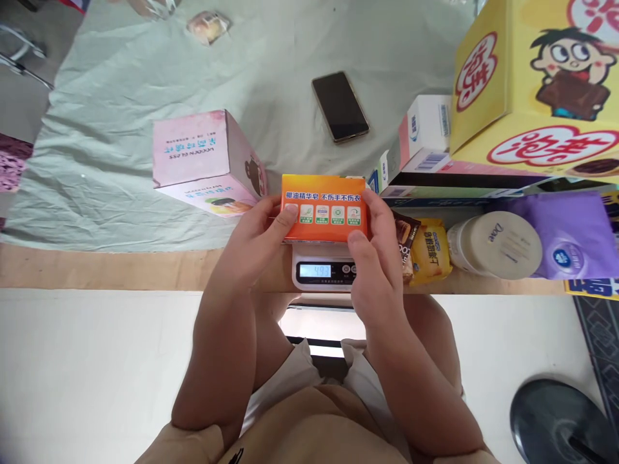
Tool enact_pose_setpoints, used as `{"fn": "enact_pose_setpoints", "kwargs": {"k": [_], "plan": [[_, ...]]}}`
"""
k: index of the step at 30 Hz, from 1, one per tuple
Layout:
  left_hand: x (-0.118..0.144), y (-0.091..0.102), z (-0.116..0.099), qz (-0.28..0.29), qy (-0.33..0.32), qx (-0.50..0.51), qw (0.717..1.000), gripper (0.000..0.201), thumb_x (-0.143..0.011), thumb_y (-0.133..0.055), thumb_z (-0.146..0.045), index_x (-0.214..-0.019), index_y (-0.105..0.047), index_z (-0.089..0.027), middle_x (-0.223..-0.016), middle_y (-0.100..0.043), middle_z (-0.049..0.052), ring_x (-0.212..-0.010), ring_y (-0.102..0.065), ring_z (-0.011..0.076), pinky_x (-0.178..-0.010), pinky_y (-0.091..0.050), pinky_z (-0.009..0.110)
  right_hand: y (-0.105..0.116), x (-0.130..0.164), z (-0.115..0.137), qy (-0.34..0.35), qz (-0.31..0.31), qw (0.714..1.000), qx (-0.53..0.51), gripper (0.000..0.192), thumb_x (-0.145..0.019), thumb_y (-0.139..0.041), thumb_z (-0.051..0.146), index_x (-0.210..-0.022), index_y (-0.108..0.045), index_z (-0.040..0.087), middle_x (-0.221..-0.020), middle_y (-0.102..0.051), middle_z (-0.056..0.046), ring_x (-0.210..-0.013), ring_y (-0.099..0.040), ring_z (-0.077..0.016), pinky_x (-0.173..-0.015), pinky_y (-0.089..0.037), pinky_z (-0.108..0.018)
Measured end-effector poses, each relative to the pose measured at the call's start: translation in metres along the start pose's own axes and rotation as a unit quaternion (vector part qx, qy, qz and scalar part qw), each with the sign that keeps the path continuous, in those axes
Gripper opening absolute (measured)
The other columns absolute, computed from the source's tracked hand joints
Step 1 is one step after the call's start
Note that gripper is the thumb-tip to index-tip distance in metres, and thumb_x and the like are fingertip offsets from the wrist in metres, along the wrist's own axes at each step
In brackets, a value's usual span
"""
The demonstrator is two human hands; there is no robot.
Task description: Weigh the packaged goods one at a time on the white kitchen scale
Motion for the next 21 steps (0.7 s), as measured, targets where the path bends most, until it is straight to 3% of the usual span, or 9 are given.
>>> {"fn": "enact_pose_setpoints", "kwargs": {"k": [3,7,11,15,18,21], "plan": [[0.000,-0.002,0.001,0.015,-0.025,0.029,0.999,0.046,-0.105,-0.070,-0.060,-0.132,-0.075,-0.023,-0.138,-0.083,0.009,-0.122,-0.078,0.0299,-0.113,-0.061,0.046,-0.002,0.005,0.000,-0.021,0.009,1.000,0.004,0.049,-0.106,-0.059,0.057,-0.155,-0.058,0.049,-0.174,-0.056,0.006,-0.169,-0.050,-0.0268,-0.150,-0.035,-0.058],[0.013,0.006,-0.010,0.030,-0.042,0.010,0.999,0.042,-0.107,-0.066,-0.056,-0.129,-0.076,-0.022,-0.140,-0.081,0.010,-0.122,-0.076,0.0298,-0.115,-0.059,0.045,-0.009,0.016,0.009,-0.029,0.032,0.999,0.002,0.054,-0.107,-0.058,0.060,-0.159,-0.055,0.047,-0.182,-0.046,0.006,-0.177,-0.037,-0.0260,-0.153,-0.029,-0.059],[0.047,0.040,-0.024,0.020,-0.041,-0.072,0.996,0.040,-0.109,-0.059,-0.058,-0.119,-0.077,-0.024,-0.130,-0.083,0.006,-0.120,-0.075,0.0290,-0.113,-0.056,0.042,-0.029,0.033,0.025,-0.013,0.084,0.996,-0.006,0.056,-0.109,-0.057,0.058,-0.163,-0.051,0.043,-0.188,-0.036,0.006,-0.181,-0.028,-0.0249,-0.154,-0.023,-0.057],[0.075,0.085,-0.023,-0.017,0.005,-0.157,0.987,0.034,-0.102,-0.062,-0.057,-0.100,-0.075,-0.025,-0.102,-0.080,0.004,-0.100,-0.070,0.0275,-0.091,-0.056,0.038,-0.062,0.058,0.034,-0.014,0.186,0.982,-0.031,0.062,-0.109,-0.057,0.059,-0.167,-0.047,0.038,-0.192,-0.029,0.001,-0.181,-0.029,-0.0279,-0.151,-0.032,-0.061],[0.078,0.104,-0.016,-0.060,0.033,-0.158,0.985,0.022,-0.096,-0.061,-0.044,-0.089,-0.070,-0.024,-0.090,-0.075,0.003,-0.091,-0.065,0.0258,-0.081,-0.051,0.037,-0.082,0.071,0.029,-0.034,0.229,0.972,-0.033,0.065,-0.107,-0.062,0.060,-0.168,-0.048,0.040,-0.193,-0.024,0.003,-0.185,-0.016,-0.0277,-0.152,-0.029,-0.062],[0.069,0.108,-0.008,-0.059,0.055,-0.109,0.991,0.020,-0.094,-0.058,-0.037,-0.091,-0.073,-0.024,-0.098,-0.080,0.004,-0.097,-0.070,0.0271,-0.086,-0.052,0.039,-0.092,0.072,0.018,-0.054,0.229,0.971,-0.041,0.062,-0.106,-0.065,0.058,-0.165,-0.052,0.044,-0.193,-0.023,0.006,-0.186,-0.012,-0.0262,-0.154,-0.025,-0.062]]}}
Point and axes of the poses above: each hand's wrist, its own x-axis away from the middle knuckle, its own y-axis out of the back of the hand, z = x × y, the point moved 2 cm from there along -x, towards the middle knuckle
